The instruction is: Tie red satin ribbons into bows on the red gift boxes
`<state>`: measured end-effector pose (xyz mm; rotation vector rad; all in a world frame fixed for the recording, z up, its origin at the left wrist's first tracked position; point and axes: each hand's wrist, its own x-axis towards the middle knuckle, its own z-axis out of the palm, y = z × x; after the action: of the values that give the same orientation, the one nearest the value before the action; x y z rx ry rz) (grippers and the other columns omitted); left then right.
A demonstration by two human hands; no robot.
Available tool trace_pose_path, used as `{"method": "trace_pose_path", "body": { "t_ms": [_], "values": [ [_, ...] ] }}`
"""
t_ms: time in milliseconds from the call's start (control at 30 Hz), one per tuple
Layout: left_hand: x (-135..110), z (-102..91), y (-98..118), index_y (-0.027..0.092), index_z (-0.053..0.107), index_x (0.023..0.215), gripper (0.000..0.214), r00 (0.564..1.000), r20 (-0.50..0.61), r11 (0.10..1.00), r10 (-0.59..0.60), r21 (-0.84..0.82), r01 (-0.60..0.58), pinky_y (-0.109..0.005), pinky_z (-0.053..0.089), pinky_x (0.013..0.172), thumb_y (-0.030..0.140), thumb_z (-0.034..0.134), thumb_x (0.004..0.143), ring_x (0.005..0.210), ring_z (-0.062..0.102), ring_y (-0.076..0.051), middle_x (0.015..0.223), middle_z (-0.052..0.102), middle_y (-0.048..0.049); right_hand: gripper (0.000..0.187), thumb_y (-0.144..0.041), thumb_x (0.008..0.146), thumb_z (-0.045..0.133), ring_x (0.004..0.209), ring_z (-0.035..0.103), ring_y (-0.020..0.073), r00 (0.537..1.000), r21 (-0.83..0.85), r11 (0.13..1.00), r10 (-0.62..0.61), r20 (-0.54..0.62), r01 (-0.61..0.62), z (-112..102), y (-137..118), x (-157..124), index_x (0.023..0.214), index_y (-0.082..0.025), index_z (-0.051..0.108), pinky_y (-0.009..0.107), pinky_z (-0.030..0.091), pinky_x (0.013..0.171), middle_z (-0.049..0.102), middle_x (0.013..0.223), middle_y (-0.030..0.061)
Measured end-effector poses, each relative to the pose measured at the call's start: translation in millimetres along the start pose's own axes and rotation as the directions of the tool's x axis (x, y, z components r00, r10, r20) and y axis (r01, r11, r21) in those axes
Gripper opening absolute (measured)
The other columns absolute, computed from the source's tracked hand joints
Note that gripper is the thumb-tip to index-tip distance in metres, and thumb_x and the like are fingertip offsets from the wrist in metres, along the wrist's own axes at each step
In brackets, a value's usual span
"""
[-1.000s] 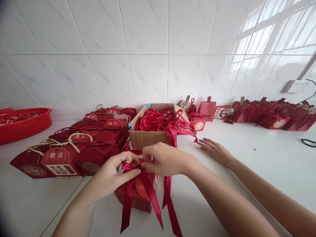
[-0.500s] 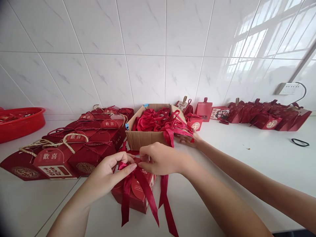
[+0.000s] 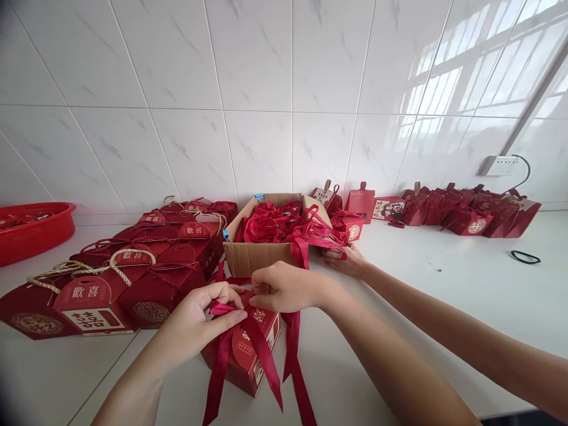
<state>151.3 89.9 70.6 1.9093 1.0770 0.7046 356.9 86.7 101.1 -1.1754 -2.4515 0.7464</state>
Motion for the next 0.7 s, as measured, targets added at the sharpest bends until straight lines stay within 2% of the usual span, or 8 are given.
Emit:
{"method": "trace_pose_path", "body": {
  "t_ms": [167, 400, 633, 700],
  "values": [
    [1.1, 1.0, -2.2, 0.022, 0.041, 0.066, 0.028, 1.0, -0.02, 1.0, 0.006, 0.026, -0.006, -0.033, 0.044, 0.081, 0.033, 0.065, 0.076, 0.095, 0.06, -0.024, 0.081, 0.066, -0.001, 0.021, -0.028, 0.085, 0.055, 0.051, 0.038, 0.0067, 1.0, -0.031, 1.0, 0.0, 0.01, 0.0, -0.5, 4.5, 1.0, 0.07, -0.019, 0.044, 0.021, 0.029, 0.046, 0.047, 0.059, -0.0063],
    [-2.1, 3.5, -2.3, 0.021, 0.046, 0.066, 0.027, 0.999, -0.043, 0.999, 0.033, 0.009, -0.032, -0.036, 0.043, 0.088, 0.033, 0.069, 0.074, 0.105, 0.059, -0.028, 0.084, 0.068, -0.0034, 0.022, -0.029, 0.086, 0.054, 0.051, 0.038, 0.0071, 0.999, -0.053, 0.998, 0.038, 0.038, -0.036, -0.5, 5.7, -0.6, 0.069, -0.019, 0.042, 0.021, 0.027, 0.046, 0.047, 0.06, -0.0055],
    [-8.0, -3.1, -2.4, 0.021, 0.051, 0.076, 0.021, 1.0, 0.006, 0.997, -0.022, -0.073, 0.022, -0.034, 0.047, 0.083, 0.035, 0.067, 0.076, 0.095, 0.063, -0.024, 0.096, 0.069, -0.004, 0.023, -0.031, 0.087, 0.054, 0.053, 0.037, 0.0071, 0.998, 0.028, 0.999, 0.037, 0.059, -0.039, 0.1, 9.4, -0.6, 0.071, -0.019, 0.042, 0.02, 0.028, 0.047, 0.046, 0.061, -0.0059],
    [-8.9, -4.5, -2.9, 0.021, 0.05, 0.076, 0.019, 1.0, 0.013, 0.995, -0.021, -0.095, 0.022, -0.034, 0.046, 0.086, 0.033, 0.065, 0.078, 0.098, 0.062, -0.023, 0.098, 0.069, -0.0034, 0.024, -0.033, 0.087, 0.055, 0.053, 0.036, 0.007, 0.996, 0.07, 0.996, 0.043, 0.075, -0.048, -0.5, 10.1, -0.7, 0.072, -0.019, 0.043, 0.02, 0.028, 0.046, 0.046, 0.061, -0.0062]
  ]
}}
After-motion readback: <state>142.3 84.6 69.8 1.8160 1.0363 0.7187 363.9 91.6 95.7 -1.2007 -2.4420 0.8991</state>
